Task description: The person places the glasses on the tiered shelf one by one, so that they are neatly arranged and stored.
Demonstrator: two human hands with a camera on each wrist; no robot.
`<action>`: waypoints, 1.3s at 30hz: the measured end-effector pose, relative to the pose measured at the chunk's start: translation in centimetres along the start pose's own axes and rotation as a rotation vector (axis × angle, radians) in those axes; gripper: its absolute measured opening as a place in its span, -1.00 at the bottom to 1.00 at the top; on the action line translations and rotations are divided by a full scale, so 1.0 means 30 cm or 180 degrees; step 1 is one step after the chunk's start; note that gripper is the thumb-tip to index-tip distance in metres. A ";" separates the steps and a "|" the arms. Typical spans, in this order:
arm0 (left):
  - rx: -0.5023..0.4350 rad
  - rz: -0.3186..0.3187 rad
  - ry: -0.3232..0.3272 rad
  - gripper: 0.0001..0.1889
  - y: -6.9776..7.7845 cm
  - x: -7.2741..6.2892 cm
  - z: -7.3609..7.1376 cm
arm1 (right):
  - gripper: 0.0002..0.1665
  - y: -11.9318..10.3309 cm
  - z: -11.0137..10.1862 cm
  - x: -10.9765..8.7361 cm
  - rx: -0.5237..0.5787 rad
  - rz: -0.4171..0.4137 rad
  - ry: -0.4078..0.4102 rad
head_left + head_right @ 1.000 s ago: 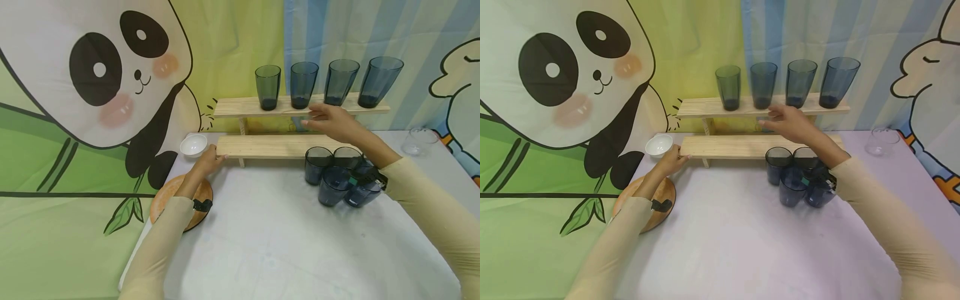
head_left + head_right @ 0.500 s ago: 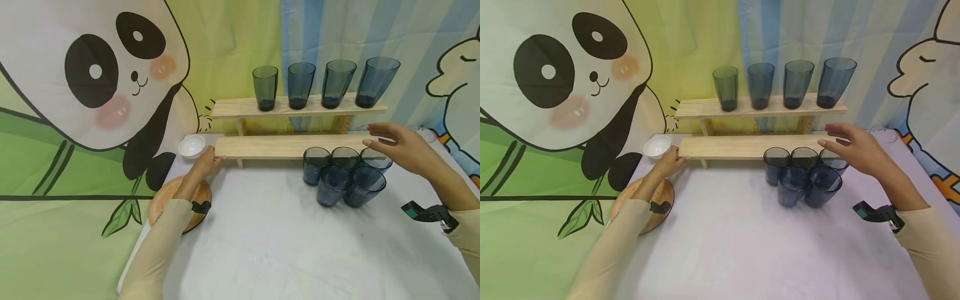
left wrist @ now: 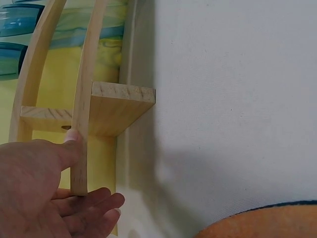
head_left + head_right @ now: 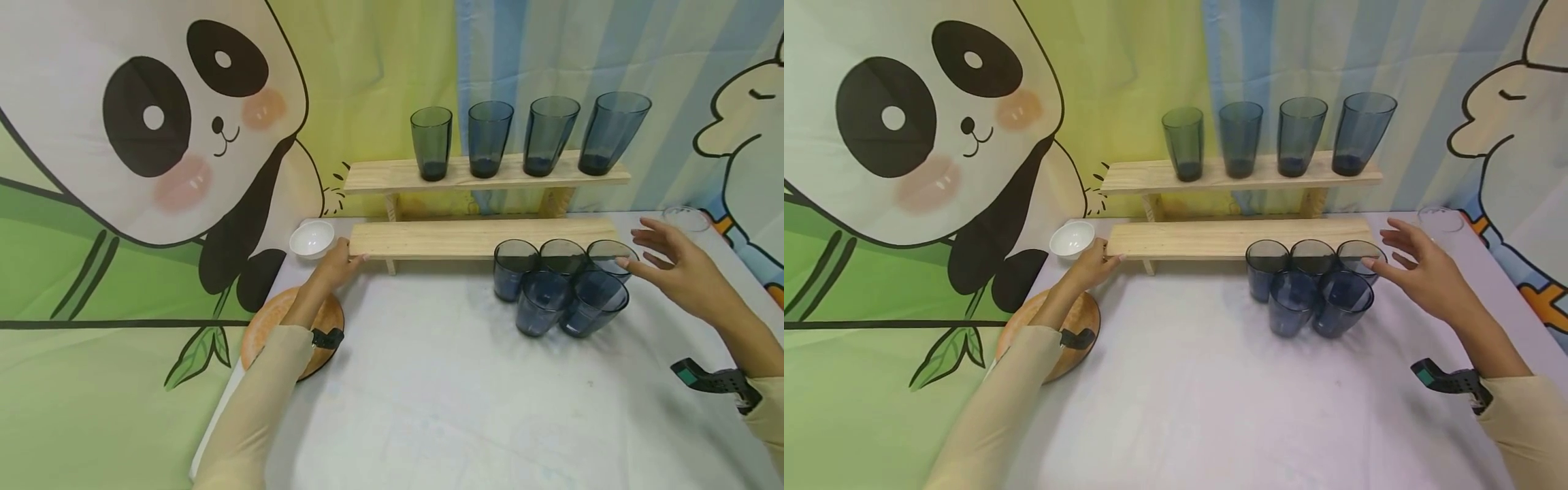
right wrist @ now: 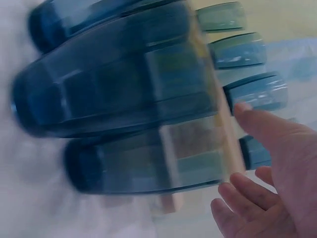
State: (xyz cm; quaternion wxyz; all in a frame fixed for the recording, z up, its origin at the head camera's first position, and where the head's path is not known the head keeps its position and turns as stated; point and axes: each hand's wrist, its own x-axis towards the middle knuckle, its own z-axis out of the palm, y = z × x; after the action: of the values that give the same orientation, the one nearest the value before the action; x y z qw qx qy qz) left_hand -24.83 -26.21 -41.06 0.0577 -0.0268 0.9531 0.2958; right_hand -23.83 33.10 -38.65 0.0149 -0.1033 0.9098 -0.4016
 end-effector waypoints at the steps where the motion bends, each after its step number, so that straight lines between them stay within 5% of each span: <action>1: -0.0002 0.0001 0.0004 -0.32 -0.001 -0.001 0.000 | 0.21 0.008 0.004 -0.001 0.0058 0.0012 -0.0051; 13: -0.0006 0.0036 0.0015 -0.32 -0.014 0.001 0.008 | 0.12 0.081 0.037 -0.012 0.0373 0.0068 -0.0352; 23: -0.0009 0.0004 0.0052 -0.32 -0.009 -0.006 0.005 | 0.07 0.138 0.023 -0.019 0.0286 0.0116 -0.0522; 31: -0.0010 -0.0014 0.0040 -0.30 -0.008 -0.005 0.007 | 0.03 0.168 0.045 -0.010 0.0355 -0.0326 -0.0667; 39: -0.0033 0.0001 0.0038 -0.32 -0.003 -0.007 0.005 | 0.17 0.170 0.075 0.001 0.0444 -0.0358 -0.0600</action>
State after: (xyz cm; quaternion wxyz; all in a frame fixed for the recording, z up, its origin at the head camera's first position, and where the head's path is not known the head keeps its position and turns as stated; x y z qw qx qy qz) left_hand -24.59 -26.20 -41.21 0.0519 -0.0287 0.9519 0.3005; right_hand -24.51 34.81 -43.91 0.0850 -0.1902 0.8670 -0.4526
